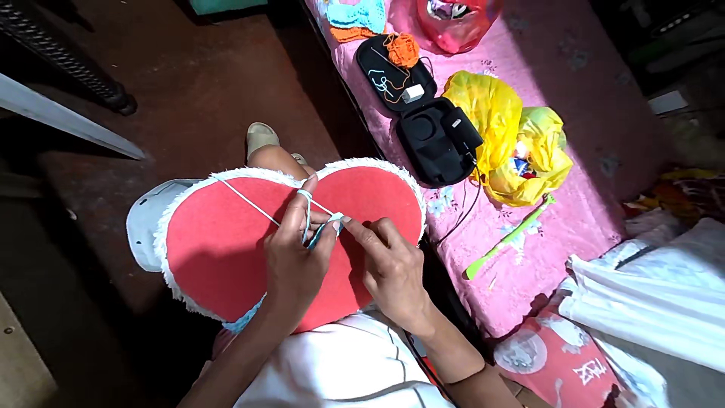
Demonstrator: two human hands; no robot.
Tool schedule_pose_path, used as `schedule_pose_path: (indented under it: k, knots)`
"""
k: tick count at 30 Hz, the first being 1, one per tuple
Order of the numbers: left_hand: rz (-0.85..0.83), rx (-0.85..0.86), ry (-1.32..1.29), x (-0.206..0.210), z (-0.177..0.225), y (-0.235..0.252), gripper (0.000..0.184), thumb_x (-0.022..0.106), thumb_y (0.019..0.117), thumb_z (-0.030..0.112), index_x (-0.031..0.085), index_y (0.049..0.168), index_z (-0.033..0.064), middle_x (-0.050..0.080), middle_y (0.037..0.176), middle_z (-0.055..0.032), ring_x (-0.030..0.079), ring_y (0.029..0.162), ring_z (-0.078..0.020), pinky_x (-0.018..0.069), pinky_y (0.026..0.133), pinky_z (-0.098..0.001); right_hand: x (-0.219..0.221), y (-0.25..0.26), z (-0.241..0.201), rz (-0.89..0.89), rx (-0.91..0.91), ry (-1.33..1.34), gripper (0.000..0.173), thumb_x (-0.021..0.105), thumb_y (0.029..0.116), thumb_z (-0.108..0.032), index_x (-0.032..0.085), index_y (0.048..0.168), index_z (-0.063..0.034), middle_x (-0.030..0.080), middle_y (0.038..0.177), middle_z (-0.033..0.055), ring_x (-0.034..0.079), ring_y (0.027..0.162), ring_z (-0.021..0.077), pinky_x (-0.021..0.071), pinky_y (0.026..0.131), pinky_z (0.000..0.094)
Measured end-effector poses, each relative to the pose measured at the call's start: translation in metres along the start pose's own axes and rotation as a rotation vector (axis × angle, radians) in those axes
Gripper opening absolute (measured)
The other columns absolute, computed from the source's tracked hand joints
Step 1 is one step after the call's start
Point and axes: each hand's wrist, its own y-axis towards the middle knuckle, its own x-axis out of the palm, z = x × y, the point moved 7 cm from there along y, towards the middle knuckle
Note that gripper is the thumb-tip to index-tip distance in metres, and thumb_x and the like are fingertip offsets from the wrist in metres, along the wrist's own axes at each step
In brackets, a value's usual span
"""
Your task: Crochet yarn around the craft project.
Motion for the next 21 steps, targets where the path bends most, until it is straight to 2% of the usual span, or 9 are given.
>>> schedule_pose_path:
  k: [2,4,6,8,10,11,13,16,21]
  knots:
    - [0.014,0.026,0.042,0.001,0.001,-0.002,0.065,0.066,0.0901,0.009,0.044,0.152,0.0035,0.072,0.083,0.0072,0.059,0.065,0.0046,0.0492,0.060,-0.0131,0.001,0.000,-0.003,0.013,0.028,0.031,0.037,0.058,0.0884,-0.001,0.078,0.118,-0.0118,0.063,0.084,0.0084,0.061,0.064,0.0149,0.0498,0.051,0.0261]
    - [0.028,0.092,0.083,0.004,0.002,-0.007,0.065,0.063,0.0915,0.011,0.043,0.152,0.0007,0.073,0.086,0.0032,0.064,0.073,0.0032,0.0534,0.070,-0.0145,0.004,0.003,-0.004,0.011,0.067,0.102,0.034,0.059,0.0898,-0.001,0.077,0.118,-0.0083,0.064,0.087,0.0090,0.062,0.066,0.0139,0.0517,0.052,0.0259]
    - [0.027,0.139,0.041,0.007,0.004,-0.011,0.065,0.063,0.0918,0.010,0.042,0.151,-0.0032,0.074,0.089,-0.0002,0.067,0.079,0.0014,0.0553,0.077,-0.0155,0.008,0.006,0.001,-0.028,0.155,0.285,0.030,0.060,0.0936,-0.003,0.073,0.121,-0.0040,0.068,0.093,0.0090,0.066,0.074,0.0127,0.0563,0.061,0.0267]
    - [-0.002,0.111,-0.057,0.007,0.004,-0.011,0.065,0.065,0.0909,0.008,0.042,0.151,-0.0047,0.075,0.090,0.0013,0.068,0.080,0.0016,0.0558,0.077,-0.0153,0.014,0.009,0.012,-0.091,0.266,0.583,0.030,0.062,0.0956,-0.003,0.067,0.125,0.0007,0.071,0.099,0.0082,0.068,0.085,0.0094,0.0587,0.075,0.0249]
    - [-0.058,0.019,-0.188,0.003,0.003,-0.004,0.071,0.068,0.0883,0.003,0.039,0.153,-0.0023,0.074,0.088,0.0036,0.068,0.076,-0.0001,0.0570,0.074,-0.0156,0.016,0.010,0.018,-0.092,0.283,0.771,0.031,0.064,0.0939,0.000,0.062,0.125,0.0052,0.068,0.093,0.0074,0.065,0.081,0.0070,0.0567,0.075,0.0220]
    - [-0.083,-0.019,-0.234,0.001,0.002,-0.002,0.073,0.069,0.0871,0.000,0.039,0.154,-0.0009,0.074,0.086,0.0037,0.068,0.074,-0.0015,0.0570,0.072,-0.0159,0.014,0.010,0.018,-0.068,0.229,0.733,0.029,0.064,0.0937,0.000,0.063,0.122,0.0063,0.069,0.094,0.0081,0.066,0.083,0.0072,0.0573,0.077,0.0218]
    - [-0.119,-0.053,-0.238,-0.002,0.000,0.001,0.072,0.069,0.0864,0.001,0.041,0.153,0.0007,0.073,0.084,0.0045,0.068,0.073,-0.0021,0.0573,0.070,-0.0159,0.006,0.009,0.014,0.034,0.030,0.452,0.018,0.064,0.0941,-0.004,0.068,0.110,0.0049,0.072,0.093,0.0104,0.070,0.084,0.0110,0.0584,0.076,0.0238]
    - [-0.145,-0.059,-0.130,-0.005,0.000,0.001,0.066,0.069,0.0883,0.007,0.046,0.151,0.0031,0.073,0.086,0.0072,0.066,0.072,0.0018,0.0553,0.068,-0.0128,-0.003,0.008,0.007,0.140,-0.186,0.123,0.014,0.060,0.0940,-0.004,0.074,0.095,-0.0019,0.070,0.084,0.0103,0.066,0.074,0.0166,0.0545,0.063,0.0257]
    - [-0.115,0.052,0.124,-0.010,0.006,0.002,0.056,0.061,0.0921,0.016,0.054,0.146,0.0064,0.072,0.088,0.0093,0.059,0.069,0.0077,0.0490,0.065,-0.0099,-0.012,0.007,0.004,0.156,-0.281,-0.065,0.019,0.058,0.0937,-0.004,0.076,0.095,-0.0058,0.069,0.082,0.0102,0.063,0.068,0.0189,0.0502,0.057,0.0278]
